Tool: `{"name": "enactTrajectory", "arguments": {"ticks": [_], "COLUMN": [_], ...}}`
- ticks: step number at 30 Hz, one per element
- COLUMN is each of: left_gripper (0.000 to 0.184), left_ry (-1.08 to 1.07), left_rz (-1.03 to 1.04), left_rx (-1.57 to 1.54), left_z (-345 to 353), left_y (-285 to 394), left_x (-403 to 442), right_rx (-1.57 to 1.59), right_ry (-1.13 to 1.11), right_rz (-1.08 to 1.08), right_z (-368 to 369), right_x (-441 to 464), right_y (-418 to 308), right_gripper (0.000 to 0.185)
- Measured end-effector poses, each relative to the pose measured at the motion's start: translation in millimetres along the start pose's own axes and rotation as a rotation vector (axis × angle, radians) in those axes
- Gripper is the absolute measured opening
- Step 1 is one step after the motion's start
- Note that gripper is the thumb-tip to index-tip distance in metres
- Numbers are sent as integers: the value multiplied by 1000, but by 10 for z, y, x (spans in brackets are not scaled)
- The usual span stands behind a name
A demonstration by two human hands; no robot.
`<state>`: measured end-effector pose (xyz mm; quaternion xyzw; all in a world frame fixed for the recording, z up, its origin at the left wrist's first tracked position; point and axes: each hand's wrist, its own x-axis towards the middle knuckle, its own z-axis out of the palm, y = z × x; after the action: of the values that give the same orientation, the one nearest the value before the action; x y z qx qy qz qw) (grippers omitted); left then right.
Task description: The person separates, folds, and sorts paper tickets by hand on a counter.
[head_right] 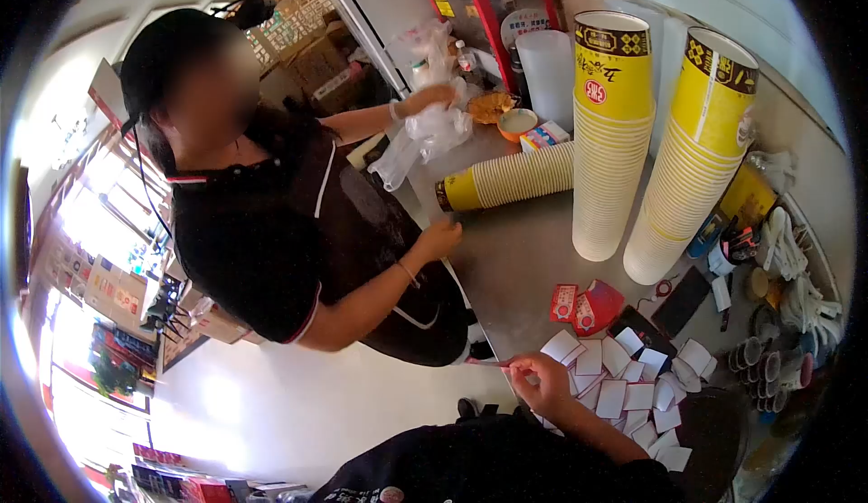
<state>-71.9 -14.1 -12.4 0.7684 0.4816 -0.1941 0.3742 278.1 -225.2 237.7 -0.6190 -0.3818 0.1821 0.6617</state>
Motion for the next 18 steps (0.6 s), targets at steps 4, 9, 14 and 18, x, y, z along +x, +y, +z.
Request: {"name": "enactTrajectory", "arguments": {"ticks": [4,9,14,18], "left_gripper": [34,33,32,31], "left_ry": [-4,-26,-32,-26], "left_rz": [-11,-1,-9,-28], "left_rx": [-40,-31,-51,-80], "left_z": [-73,-185,-233,-256], "left_y": [-77,-125,-159,-227], "left_x": [49,80,32,-61], "right_rx": [-69,-83,-51,-54], "right_ry": [52,43,79,120], "right_rz": [13,-41,-84,-77], "right_z": [-28,108,80,-27], "right_x": [-7,109,185,280], "right_y": [81,-94,-152,-140], "right_gripper": [7,8,10,9]}}
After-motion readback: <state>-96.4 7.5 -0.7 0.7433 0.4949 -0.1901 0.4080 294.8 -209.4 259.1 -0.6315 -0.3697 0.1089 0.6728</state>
